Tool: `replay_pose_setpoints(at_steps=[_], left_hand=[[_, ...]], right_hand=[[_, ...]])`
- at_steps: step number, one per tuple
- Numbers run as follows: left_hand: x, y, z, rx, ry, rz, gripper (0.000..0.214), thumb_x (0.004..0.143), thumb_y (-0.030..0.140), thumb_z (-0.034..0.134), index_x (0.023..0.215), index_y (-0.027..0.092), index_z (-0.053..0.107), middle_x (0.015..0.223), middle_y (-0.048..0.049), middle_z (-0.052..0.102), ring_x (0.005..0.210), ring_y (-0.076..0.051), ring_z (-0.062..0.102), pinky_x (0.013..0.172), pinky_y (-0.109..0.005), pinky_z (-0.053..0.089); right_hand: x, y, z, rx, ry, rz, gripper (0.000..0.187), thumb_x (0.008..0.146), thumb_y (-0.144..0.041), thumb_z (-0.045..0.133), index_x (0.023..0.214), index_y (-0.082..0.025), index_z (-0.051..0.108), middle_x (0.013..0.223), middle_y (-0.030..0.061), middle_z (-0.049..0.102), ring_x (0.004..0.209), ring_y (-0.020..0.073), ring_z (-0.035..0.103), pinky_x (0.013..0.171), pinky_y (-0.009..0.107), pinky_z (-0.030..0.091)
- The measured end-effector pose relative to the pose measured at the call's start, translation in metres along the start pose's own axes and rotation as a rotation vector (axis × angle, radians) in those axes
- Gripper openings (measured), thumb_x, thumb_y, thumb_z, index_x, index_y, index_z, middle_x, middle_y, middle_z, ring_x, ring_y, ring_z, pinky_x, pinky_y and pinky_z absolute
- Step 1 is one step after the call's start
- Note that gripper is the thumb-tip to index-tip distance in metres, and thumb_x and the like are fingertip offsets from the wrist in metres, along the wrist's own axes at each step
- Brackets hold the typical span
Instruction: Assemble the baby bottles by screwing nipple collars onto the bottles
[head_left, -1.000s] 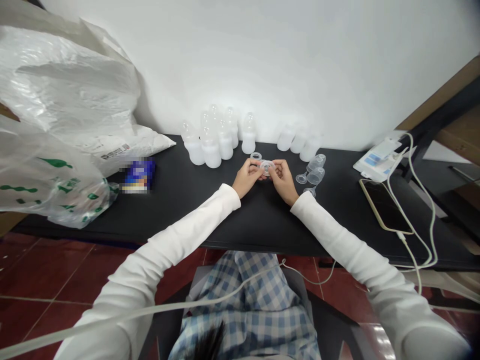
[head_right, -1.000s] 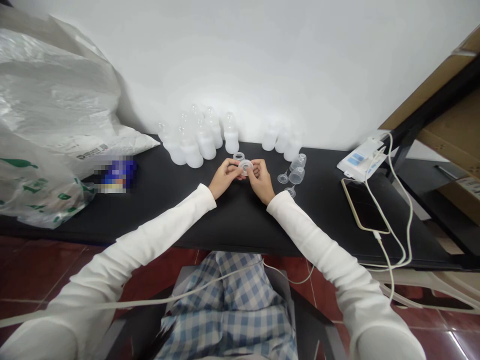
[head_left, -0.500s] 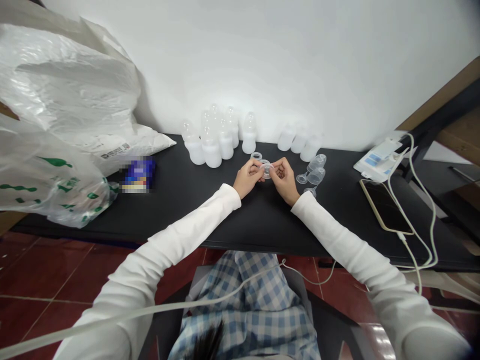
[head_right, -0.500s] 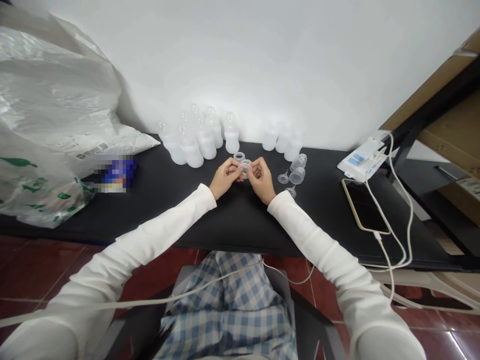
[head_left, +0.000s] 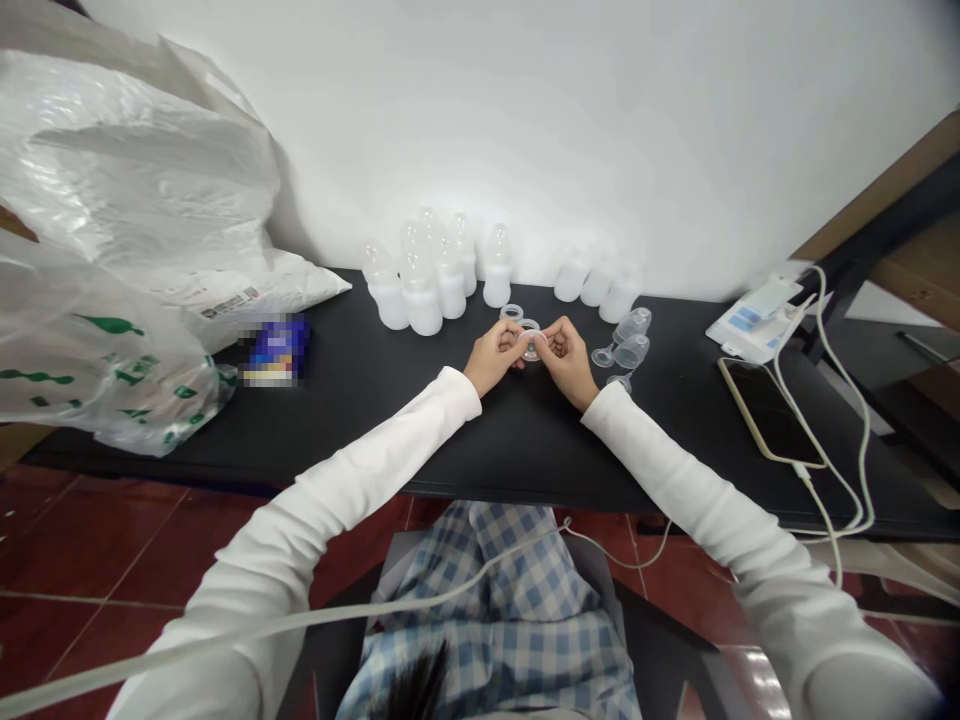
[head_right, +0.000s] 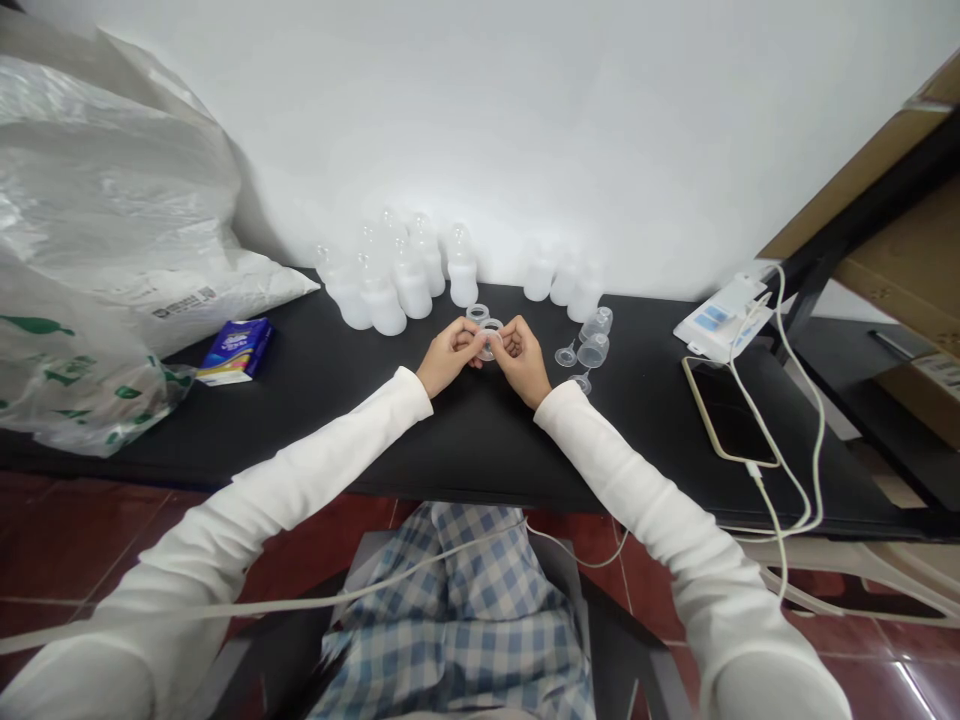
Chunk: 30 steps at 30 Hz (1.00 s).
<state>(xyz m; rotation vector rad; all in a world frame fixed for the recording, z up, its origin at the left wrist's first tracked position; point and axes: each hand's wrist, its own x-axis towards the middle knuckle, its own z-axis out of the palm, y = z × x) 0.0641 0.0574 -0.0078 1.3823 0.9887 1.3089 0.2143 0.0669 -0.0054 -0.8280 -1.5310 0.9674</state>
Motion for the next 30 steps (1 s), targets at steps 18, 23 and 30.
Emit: replay_pose_setpoints(at_steps=[18,23,30], left_hand=[[0.004,-0.011,0.001,-0.078,0.028,0.010,0.026,0.079,0.023,0.076,0.094,0.019,0.055,0.073,0.0040,0.068,0.068,-0.011,0.069,0.070,-0.024,0.054],[0.006,-0.014,0.000,-0.069,0.068,0.040,0.026,0.078,0.018,0.075,0.094,0.020,0.055,0.074,0.0042,0.067,0.070,-0.011,0.069,0.071,-0.024,0.054],[0.005,-0.011,-0.002,-0.050,0.030,0.058,0.028,0.076,0.024,0.079,0.090,0.019,0.055,0.072,0.0042,0.068,0.064,-0.010,0.067,0.068,-0.024,0.053]], right_hand=[[0.002,0.013,-0.004,-0.039,-0.015,0.054,0.044,0.080,-0.061,0.071,0.098,-0.025,0.053,0.081,-0.0028,0.060,0.068,0.0115,0.053,0.063,0.028,0.043],[0.002,0.014,-0.006,-0.064,-0.061,0.034,0.046,0.077,-0.054,0.076,0.104,-0.025,0.053,0.082,-0.0037,0.059,0.067,0.0112,0.052,0.061,0.027,0.042],[0.002,0.010,-0.004,-0.039,-0.039,0.003,0.043,0.076,-0.051,0.078,0.097,-0.025,0.051,0.073,-0.0062,0.050,0.060,0.0096,0.045,0.055,0.026,0.034]])
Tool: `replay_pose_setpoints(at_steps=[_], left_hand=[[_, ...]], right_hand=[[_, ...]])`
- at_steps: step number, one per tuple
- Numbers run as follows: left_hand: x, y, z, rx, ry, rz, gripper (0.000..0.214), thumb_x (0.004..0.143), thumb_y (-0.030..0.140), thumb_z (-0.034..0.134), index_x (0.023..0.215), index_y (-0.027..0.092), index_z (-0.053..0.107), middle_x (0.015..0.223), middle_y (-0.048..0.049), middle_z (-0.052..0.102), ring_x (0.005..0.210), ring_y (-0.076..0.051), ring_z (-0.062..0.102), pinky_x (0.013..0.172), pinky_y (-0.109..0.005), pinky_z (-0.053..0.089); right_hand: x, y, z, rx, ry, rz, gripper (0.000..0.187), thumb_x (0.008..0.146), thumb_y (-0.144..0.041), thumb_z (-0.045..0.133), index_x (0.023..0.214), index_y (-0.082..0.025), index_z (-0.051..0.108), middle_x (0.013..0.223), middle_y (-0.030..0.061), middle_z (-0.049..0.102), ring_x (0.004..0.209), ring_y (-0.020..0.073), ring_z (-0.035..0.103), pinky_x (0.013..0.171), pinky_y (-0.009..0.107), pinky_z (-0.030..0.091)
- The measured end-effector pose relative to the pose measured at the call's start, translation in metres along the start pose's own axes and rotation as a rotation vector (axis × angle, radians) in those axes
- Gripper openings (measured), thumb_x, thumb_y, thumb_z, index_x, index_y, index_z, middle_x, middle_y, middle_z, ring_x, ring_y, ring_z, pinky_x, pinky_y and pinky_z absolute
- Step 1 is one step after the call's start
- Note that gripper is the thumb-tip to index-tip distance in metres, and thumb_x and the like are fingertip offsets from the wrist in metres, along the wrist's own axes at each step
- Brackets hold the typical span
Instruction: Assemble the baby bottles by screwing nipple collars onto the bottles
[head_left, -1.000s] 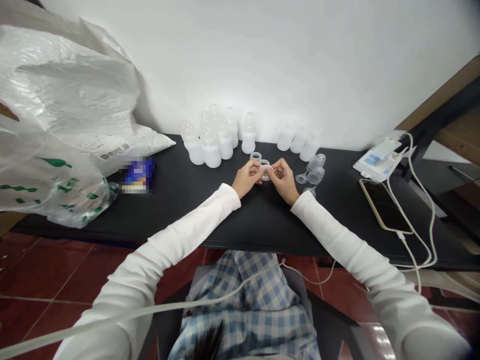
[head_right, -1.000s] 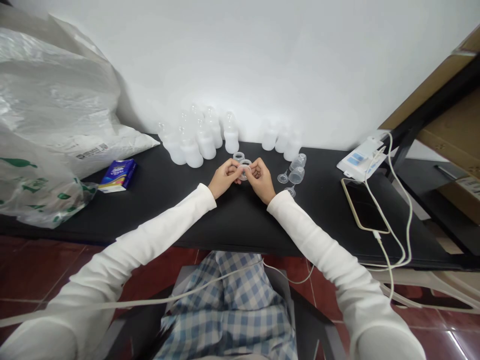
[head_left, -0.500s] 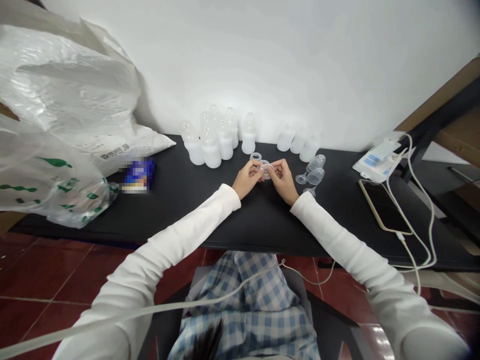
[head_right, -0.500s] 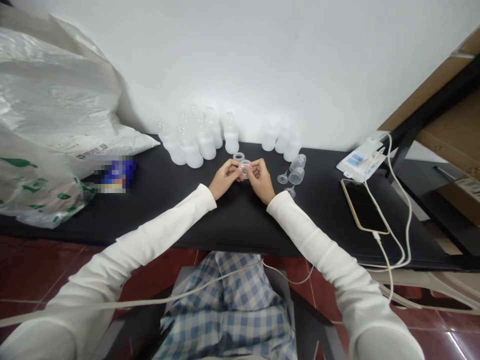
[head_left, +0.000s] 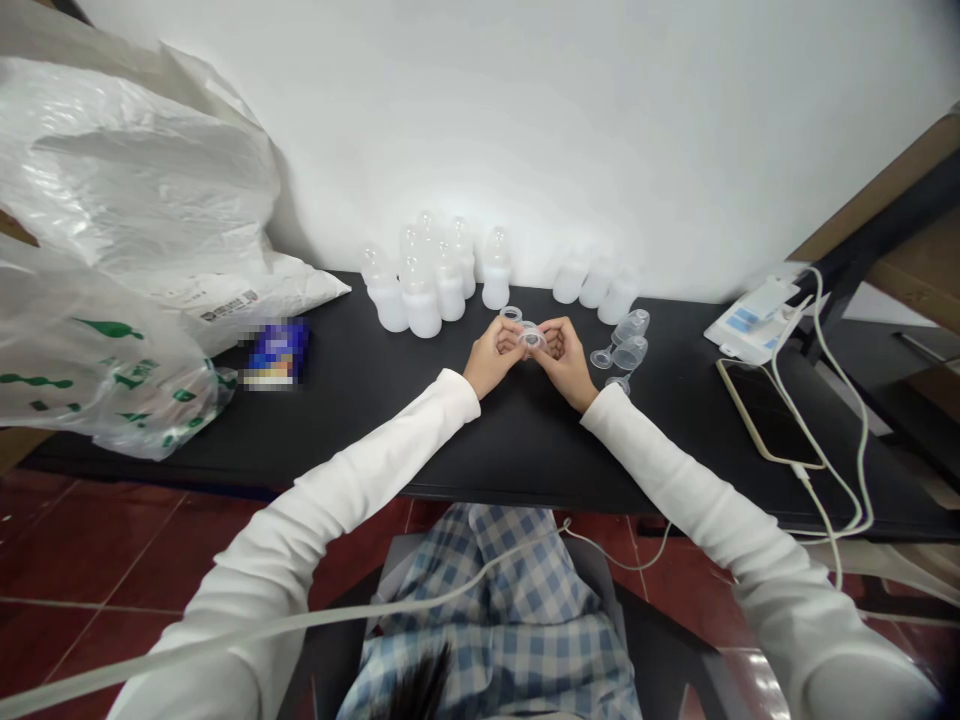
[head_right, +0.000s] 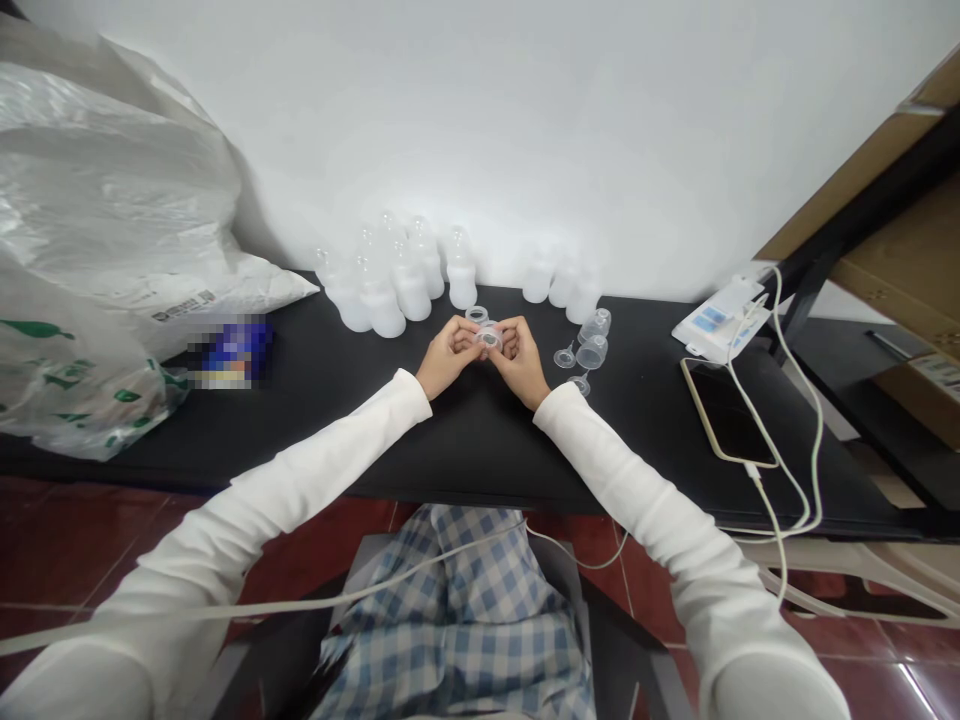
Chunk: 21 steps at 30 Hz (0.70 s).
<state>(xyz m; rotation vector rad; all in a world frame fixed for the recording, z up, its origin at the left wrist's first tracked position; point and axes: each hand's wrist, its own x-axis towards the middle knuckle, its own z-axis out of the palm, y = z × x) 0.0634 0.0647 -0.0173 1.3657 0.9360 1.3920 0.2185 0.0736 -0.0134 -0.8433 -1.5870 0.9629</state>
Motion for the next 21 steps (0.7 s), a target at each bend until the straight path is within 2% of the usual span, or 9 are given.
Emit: replay_pose_setpoints(at_steps=[4,11,16,21], left_hand=[[-0.0003,0.0032,-0.0002,0.004,-0.008,-0.018,0.030,0.076,0.030,0.079,0.090,0.019,0.056,0.073,0.0037,0.068,0.062,-0.010,0.066,0.067,-0.024,0.054],[-0.0029,0.0082,0.0022,0.006,-0.006,-0.043,0.034,0.074,0.037,0.081,0.087,0.019,0.054,0.070,0.0038,0.067,0.059,-0.009,0.063,0.061,-0.023,0.053],[-0.0047,0.0068,0.0038,0.033,-0.015,-0.025,0.036,0.077,0.044,0.079,0.085,0.019,0.053,0.067,0.0046,0.065,0.056,-0.008,0.060,0.056,-0.021,0.050],[-0.0033,0.0048,0.0028,-0.016,0.008,-0.018,0.040,0.079,0.052,0.075,0.089,0.019,0.054,0.067,0.0039,0.065,0.057,-0.009,0.062,0.059,-0.021,0.051]], right_hand=[[-0.0006,-0.0013,0.0020,0.020,0.052,0.011,0.042,0.074,-0.048,0.080,0.094,-0.025,0.051,0.068,-0.0081,0.043,0.057,0.0086,0.038,0.052,0.024,0.029],[-0.0030,-0.0014,0.0066,0.021,0.082,0.056,0.043,0.073,-0.048,0.080,0.095,-0.026,0.050,0.067,-0.0088,0.042,0.055,0.0081,0.037,0.050,0.024,0.030],[-0.0040,-0.0038,0.0078,-0.007,0.112,0.023,0.038,0.078,-0.051,0.074,0.090,-0.025,0.049,0.065,-0.0084,0.042,0.056,0.0087,0.040,0.053,0.025,0.032],[-0.0024,-0.0057,0.0073,0.026,0.108,0.019,0.042,0.080,-0.058,0.072,0.094,-0.024,0.053,0.069,-0.0068,0.046,0.060,0.0095,0.045,0.058,0.026,0.036]])
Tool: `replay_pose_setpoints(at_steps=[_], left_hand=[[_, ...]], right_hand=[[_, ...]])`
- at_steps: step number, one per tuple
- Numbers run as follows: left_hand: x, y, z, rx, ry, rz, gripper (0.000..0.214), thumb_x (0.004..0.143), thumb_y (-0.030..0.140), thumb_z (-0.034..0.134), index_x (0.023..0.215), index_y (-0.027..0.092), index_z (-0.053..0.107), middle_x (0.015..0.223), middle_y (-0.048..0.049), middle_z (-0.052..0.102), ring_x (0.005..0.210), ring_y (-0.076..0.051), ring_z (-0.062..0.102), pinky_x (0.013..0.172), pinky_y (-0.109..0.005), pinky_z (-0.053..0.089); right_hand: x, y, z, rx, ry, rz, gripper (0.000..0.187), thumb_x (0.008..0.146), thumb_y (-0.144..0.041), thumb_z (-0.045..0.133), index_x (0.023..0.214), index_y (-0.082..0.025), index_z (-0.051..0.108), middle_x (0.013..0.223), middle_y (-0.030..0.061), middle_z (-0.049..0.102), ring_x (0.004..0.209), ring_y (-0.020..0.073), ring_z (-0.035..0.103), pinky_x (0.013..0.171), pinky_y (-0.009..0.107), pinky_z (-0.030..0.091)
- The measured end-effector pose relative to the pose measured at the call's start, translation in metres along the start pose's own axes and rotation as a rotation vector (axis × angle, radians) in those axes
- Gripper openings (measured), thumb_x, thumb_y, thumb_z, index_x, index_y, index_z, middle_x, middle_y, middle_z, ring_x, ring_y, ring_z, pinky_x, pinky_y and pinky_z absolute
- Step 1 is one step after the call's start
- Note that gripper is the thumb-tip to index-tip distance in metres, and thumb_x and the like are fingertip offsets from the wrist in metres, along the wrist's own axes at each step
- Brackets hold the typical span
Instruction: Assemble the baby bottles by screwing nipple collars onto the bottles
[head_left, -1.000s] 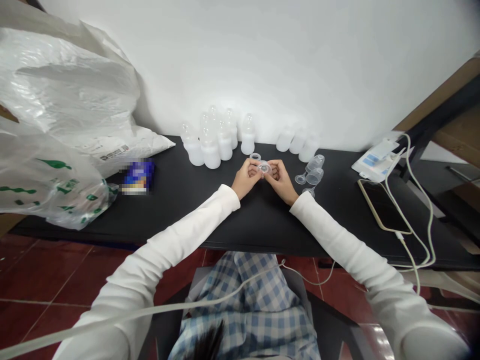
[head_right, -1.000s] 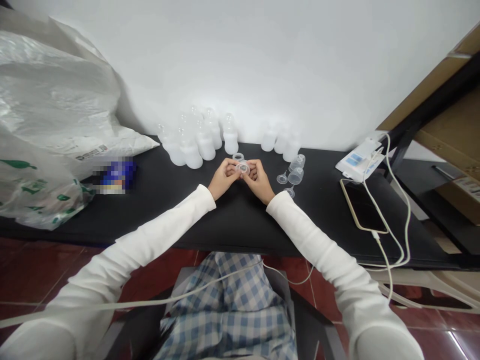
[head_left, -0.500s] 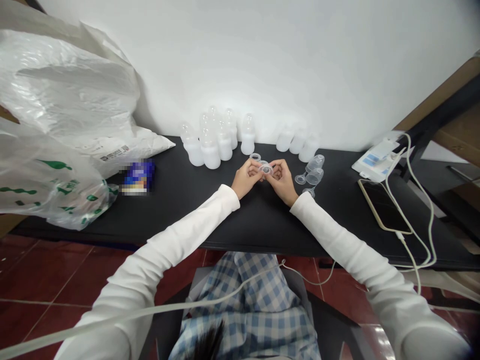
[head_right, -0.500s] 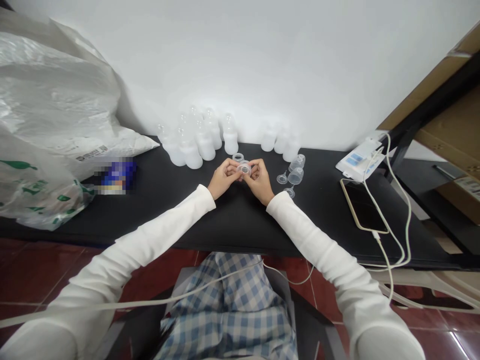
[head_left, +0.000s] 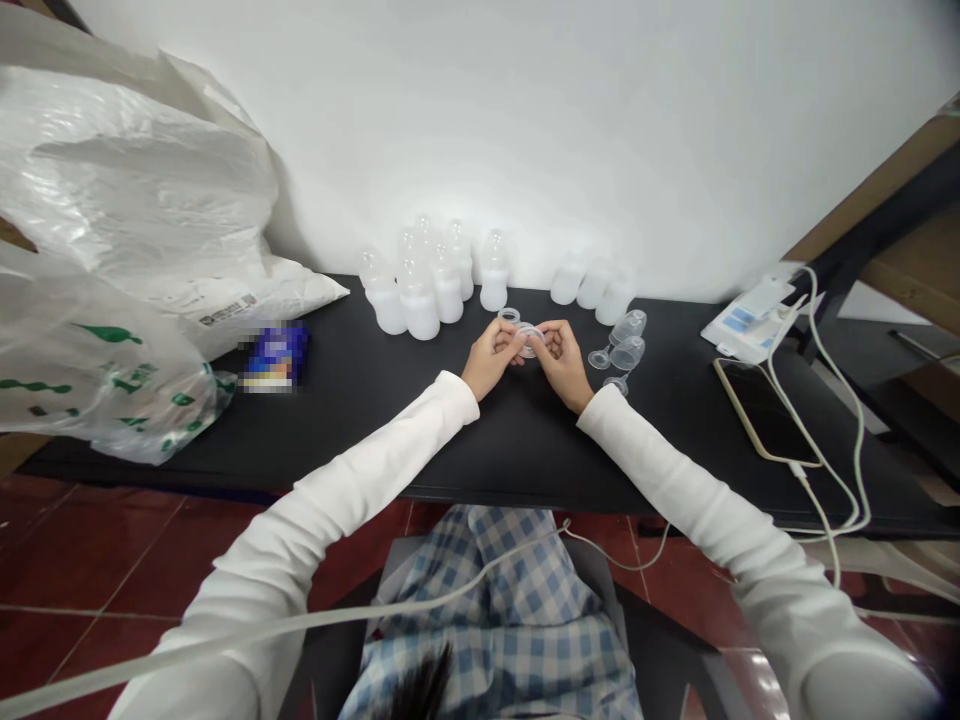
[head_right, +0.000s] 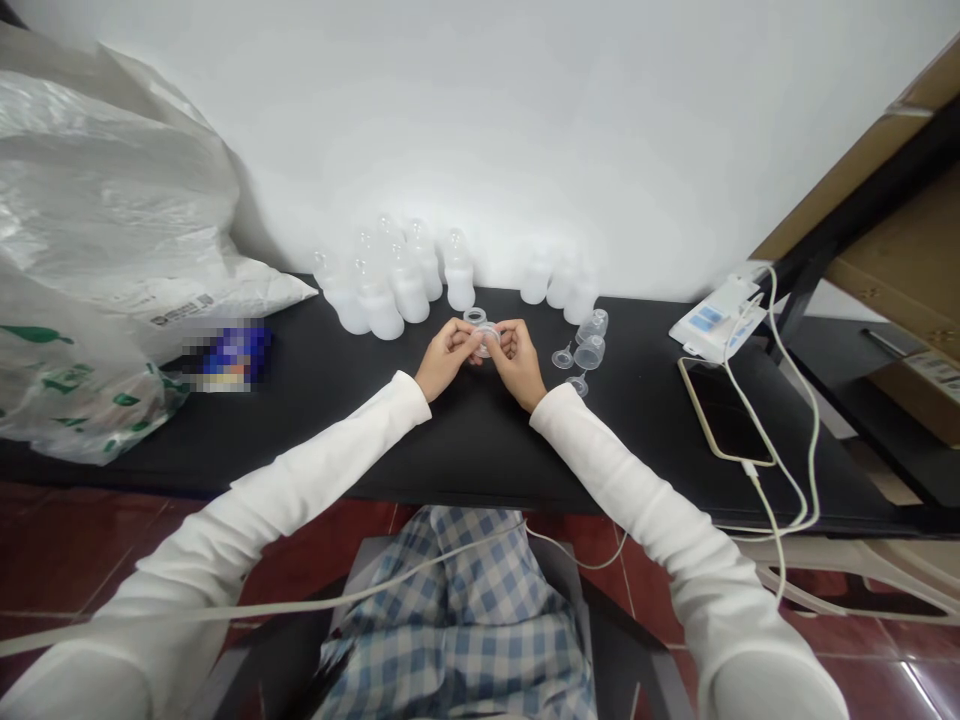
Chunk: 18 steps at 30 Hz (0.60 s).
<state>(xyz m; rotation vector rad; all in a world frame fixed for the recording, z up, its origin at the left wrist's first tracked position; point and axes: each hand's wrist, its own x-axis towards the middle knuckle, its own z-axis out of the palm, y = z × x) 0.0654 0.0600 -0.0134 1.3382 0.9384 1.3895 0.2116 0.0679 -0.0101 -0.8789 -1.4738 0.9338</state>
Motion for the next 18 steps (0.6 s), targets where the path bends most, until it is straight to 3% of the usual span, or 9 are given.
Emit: replay_pose_setpoints(at_steps=[8,13,16,18], left_hand=[[-0.001,-0.001,-0.002,0.068,-0.031,0.043,0.035,0.084,0.049,0.072,0.094,0.021,0.054,0.071,0.0028,0.066,0.064,-0.011,0.064,0.064,-0.023,0.051],[0.004,0.000,-0.007,0.093,0.045,0.112,0.030,0.083,0.043,0.072,0.099,0.020,0.061,0.097,-0.0035,0.069,0.074,-0.011,0.065,0.073,-0.025,0.054],[0.005,0.006,-0.008,0.132,0.056,0.165,0.024,0.083,0.038,0.070,0.098,0.020,0.066,0.109,-0.0064,0.067,0.090,-0.014,0.067,0.082,-0.027,0.055],[0.004,0.010,-0.008,0.199,0.034,0.217,0.019,0.085,0.034,0.068,0.097,0.020,0.068,0.110,-0.0069,0.066,0.095,-0.015,0.067,0.086,-0.028,0.055]], right_hand=[[-0.002,-0.002,-0.001,-0.026,-0.010,-0.030,0.048,0.077,-0.064,0.072,0.097,-0.025,0.052,0.067,-0.0076,0.046,0.059,0.0093,0.044,0.055,0.026,0.036],[0.004,0.003,0.000,0.234,0.007,0.149,0.065,0.069,-0.073,0.073,0.106,-0.028,0.044,0.075,-0.0076,0.056,0.061,0.0100,0.054,0.057,0.026,0.046],[0.007,0.003,-0.002,0.302,-0.041,0.260,0.062,0.068,-0.077,0.069,0.099,-0.025,0.054,0.078,-0.0039,0.060,0.065,0.0109,0.057,0.061,0.028,0.051],[0.008,0.001,-0.004,0.279,-0.087,0.258,0.056,0.068,-0.072,0.074,0.092,-0.023,0.062,0.083,-0.0013,0.063,0.070,0.0115,0.057,0.063,0.028,0.052]])
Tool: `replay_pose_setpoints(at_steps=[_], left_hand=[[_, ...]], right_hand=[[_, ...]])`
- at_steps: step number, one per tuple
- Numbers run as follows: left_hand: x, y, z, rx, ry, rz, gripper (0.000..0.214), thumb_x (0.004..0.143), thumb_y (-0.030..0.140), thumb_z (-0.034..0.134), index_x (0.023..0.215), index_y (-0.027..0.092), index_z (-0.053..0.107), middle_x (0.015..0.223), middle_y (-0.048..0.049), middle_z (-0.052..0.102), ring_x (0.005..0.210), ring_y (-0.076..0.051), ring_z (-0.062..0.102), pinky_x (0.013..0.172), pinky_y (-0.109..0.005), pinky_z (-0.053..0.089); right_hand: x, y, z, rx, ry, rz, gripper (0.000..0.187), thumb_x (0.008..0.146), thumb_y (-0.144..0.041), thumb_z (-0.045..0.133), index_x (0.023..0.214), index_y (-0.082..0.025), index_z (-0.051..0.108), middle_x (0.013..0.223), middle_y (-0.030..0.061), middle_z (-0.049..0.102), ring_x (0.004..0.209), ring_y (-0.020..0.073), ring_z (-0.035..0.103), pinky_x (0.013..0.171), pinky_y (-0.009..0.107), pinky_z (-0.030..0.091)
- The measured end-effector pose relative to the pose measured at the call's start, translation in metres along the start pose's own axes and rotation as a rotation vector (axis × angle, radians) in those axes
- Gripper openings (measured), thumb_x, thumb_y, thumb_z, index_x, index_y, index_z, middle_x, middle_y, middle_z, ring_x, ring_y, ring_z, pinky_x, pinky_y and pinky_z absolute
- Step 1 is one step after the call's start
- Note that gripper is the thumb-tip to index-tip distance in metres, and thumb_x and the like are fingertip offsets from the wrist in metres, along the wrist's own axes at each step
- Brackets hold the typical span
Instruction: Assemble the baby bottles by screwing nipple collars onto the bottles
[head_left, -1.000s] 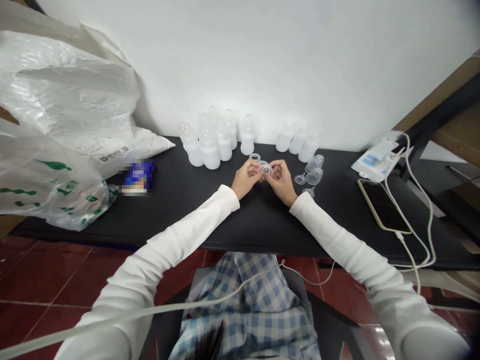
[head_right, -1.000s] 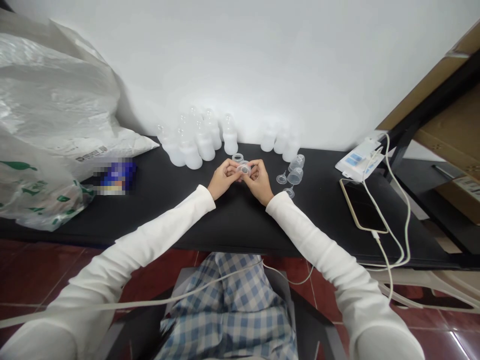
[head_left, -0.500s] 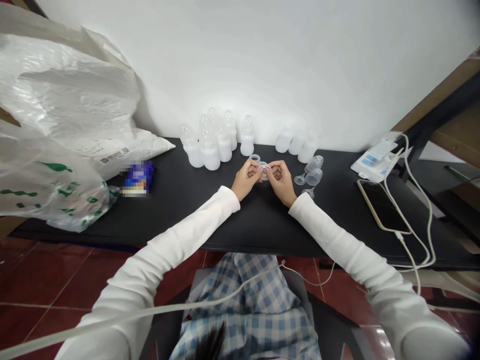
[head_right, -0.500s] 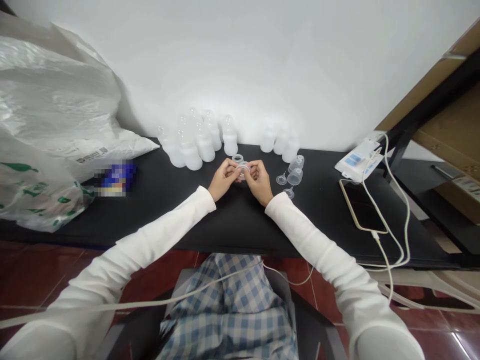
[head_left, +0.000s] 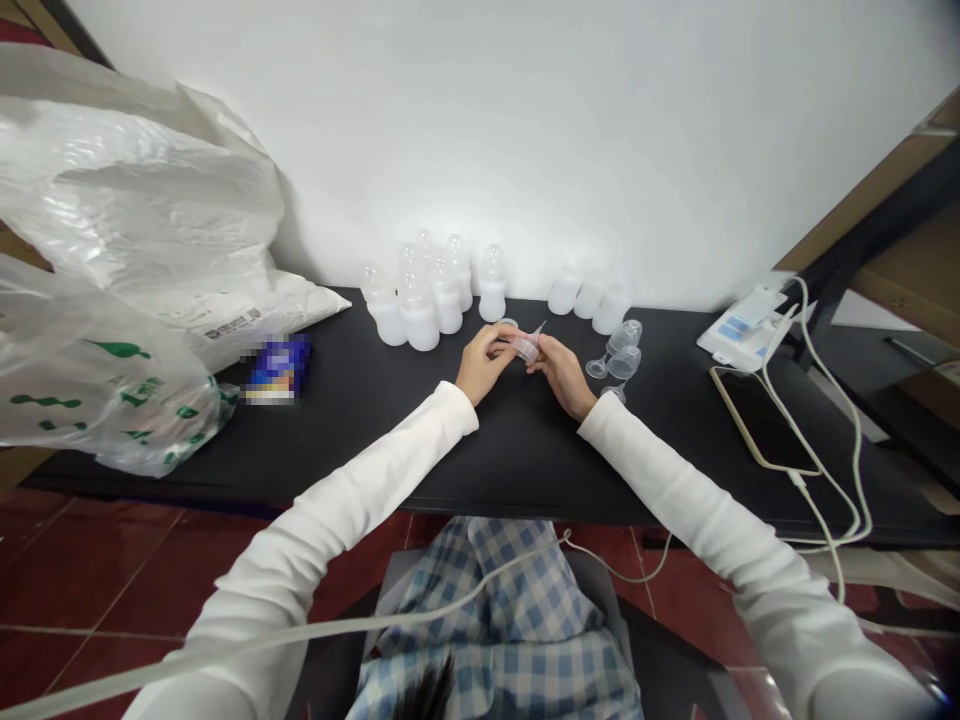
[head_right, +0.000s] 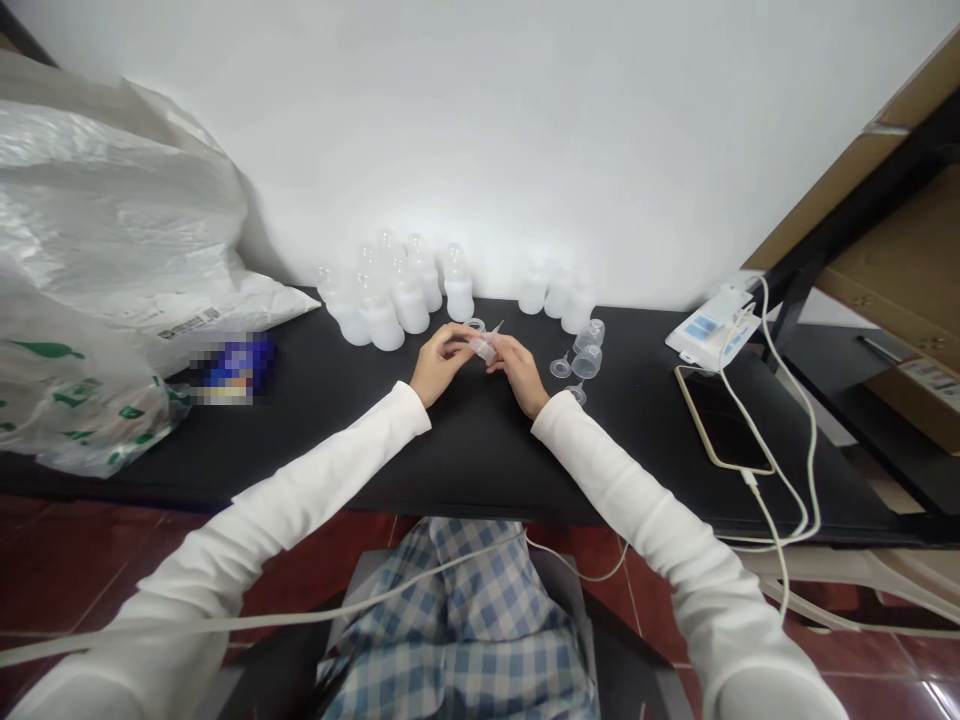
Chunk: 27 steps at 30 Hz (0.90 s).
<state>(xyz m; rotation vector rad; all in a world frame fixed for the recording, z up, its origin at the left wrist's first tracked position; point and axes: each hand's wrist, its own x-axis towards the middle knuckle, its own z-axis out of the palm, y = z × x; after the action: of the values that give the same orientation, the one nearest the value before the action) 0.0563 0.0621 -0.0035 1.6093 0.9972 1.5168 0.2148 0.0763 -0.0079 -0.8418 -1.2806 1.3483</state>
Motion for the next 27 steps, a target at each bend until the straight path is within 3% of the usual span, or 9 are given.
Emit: replay_pose_setpoints(at_steps=[3,5,8,13,20,27], left_hand=[[0.001,0.003,0.000,0.073,-0.083,0.086,0.018,0.087,0.025,0.060,0.101,0.021,0.070,0.113,-0.0074,0.068,0.099,-0.017,0.069,0.087,-0.029,0.054],[0.004,0.000,0.000,0.104,-0.112,0.107,0.029,0.086,0.016,0.054,0.110,0.021,0.069,0.117,-0.0075,0.070,0.106,-0.018,0.068,0.088,-0.029,0.053],[0.015,-0.012,0.001,0.205,0.009,0.075,0.044,0.082,0.008,0.049,0.122,0.022,0.063,0.127,-0.0083,0.066,0.110,-0.019,0.066,0.089,-0.031,0.052],[0.038,-0.034,0.005,0.377,0.212,-0.060,0.043,0.086,0.010,0.048,0.126,0.021,0.062,0.121,-0.0109,0.061,0.108,-0.022,0.062,0.102,-0.040,0.049],[0.049,-0.051,0.005,0.381,0.264,-0.111,0.041,0.084,0.011,0.050,0.121,0.020,0.063,0.123,-0.0125,0.060,0.118,-0.027,0.058,0.113,-0.047,0.041],[0.049,-0.051,0.005,0.393,0.266,-0.137,0.033,0.085,0.015,0.053,0.117,0.019,0.062,0.132,-0.0157,0.060,0.132,-0.032,0.049,0.117,-0.052,0.034]], right_hand=[[-0.001,-0.003,-0.002,-0.034,0.038,-0.064,0.046,0.068,-0.063,0.078,0.087,-0.023,0.066,0.088,-0.0003,0.066,0.074,0.0119,0.056,0.062,0.026,0.050],[0.000,-0.005,-0.003,-0.041,0.117,-0.107,0.044,0.068,-0.061,0.078,0.086,-0.023,0.066,0.087,-0.0004,0.066,0.074,0.0115,0.056,0.060,0.024,0.049],[0.002,-0.006,-0.005,-0.061,0.251,-0.153,0.045,0.069,-0.063,0.076,0.083,-0.022,0.061,0.082,-0.0015,0.064,0.067,0.0097,0.052,0.056,0.023,0.045],[0.003,-0.005,-0.008,-0.071,0.401,-0.141,0.052,0.066,-0.066,0.077,0.076,-0.022,0.052,0.072,-0.0050,0.056,0.059,0.0075,0.043,0.049,0.021,0.038],[0.002,0.001,-0.010,-0.121,0.403,-0.125,0.049,0.072,-0.067,0.071,0.076,-0.023,0.049,0.067,-0.0068,0.048,0.056,0.0076,0.041,0.048,0.022,0.036],[0.001,0.002,-0.009,-0.124,0.419,-0.137,0.049,0.072,-0.066,0.073,0.077,-0.022,0.051,0.069,-0.0057,0.049,0.060,0.0082,0.042,0.050,0.021,0.035]])
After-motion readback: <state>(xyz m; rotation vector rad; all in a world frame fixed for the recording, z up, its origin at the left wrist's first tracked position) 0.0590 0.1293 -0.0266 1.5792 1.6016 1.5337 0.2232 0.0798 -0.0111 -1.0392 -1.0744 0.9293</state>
